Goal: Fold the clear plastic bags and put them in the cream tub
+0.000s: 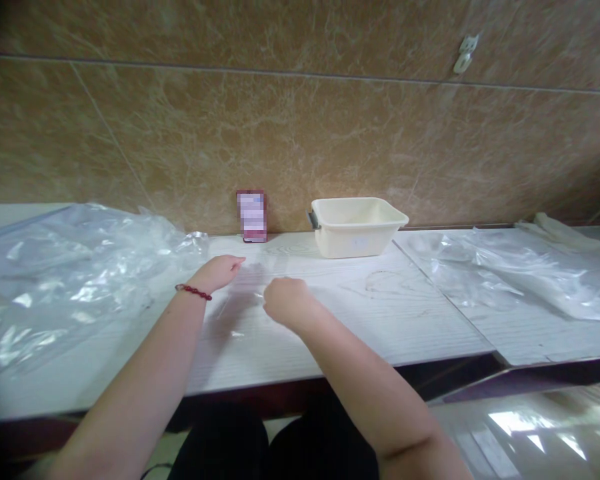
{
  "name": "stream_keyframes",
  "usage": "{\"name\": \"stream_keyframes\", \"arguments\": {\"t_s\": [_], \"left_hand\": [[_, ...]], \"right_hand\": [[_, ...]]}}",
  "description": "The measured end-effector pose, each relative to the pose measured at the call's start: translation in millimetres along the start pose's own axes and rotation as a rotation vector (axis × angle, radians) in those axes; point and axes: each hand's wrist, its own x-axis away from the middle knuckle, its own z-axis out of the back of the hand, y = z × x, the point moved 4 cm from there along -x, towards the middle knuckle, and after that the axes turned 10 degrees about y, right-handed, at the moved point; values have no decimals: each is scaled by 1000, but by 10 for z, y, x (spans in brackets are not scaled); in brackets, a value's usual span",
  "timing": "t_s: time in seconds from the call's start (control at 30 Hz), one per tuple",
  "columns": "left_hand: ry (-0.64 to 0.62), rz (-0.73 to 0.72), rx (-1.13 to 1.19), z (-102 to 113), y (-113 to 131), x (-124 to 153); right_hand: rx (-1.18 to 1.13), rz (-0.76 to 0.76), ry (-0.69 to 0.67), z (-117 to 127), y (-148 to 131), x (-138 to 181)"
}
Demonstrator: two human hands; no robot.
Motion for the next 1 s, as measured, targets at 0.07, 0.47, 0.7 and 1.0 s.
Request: {"name": "stream_keyframes", "arguments": {"t_s": [0.07, 0.47, 0.7, 1.0], "left_hand": [[15, 5, -11, 11, -12, 7], [84, 13, 186, 249, -58, -83], [-68, -41, 685, 210, 26, 218], [-363, -309, 1093, 258, 7, 401]], "right_hand": [[85, 74, -54, -10, -187, 206], [89, 407, 127, -245, -354, 444], [15, 360, 234, -133, -195, 383], [-379, 163, 291, 269, 136, -14]]}}
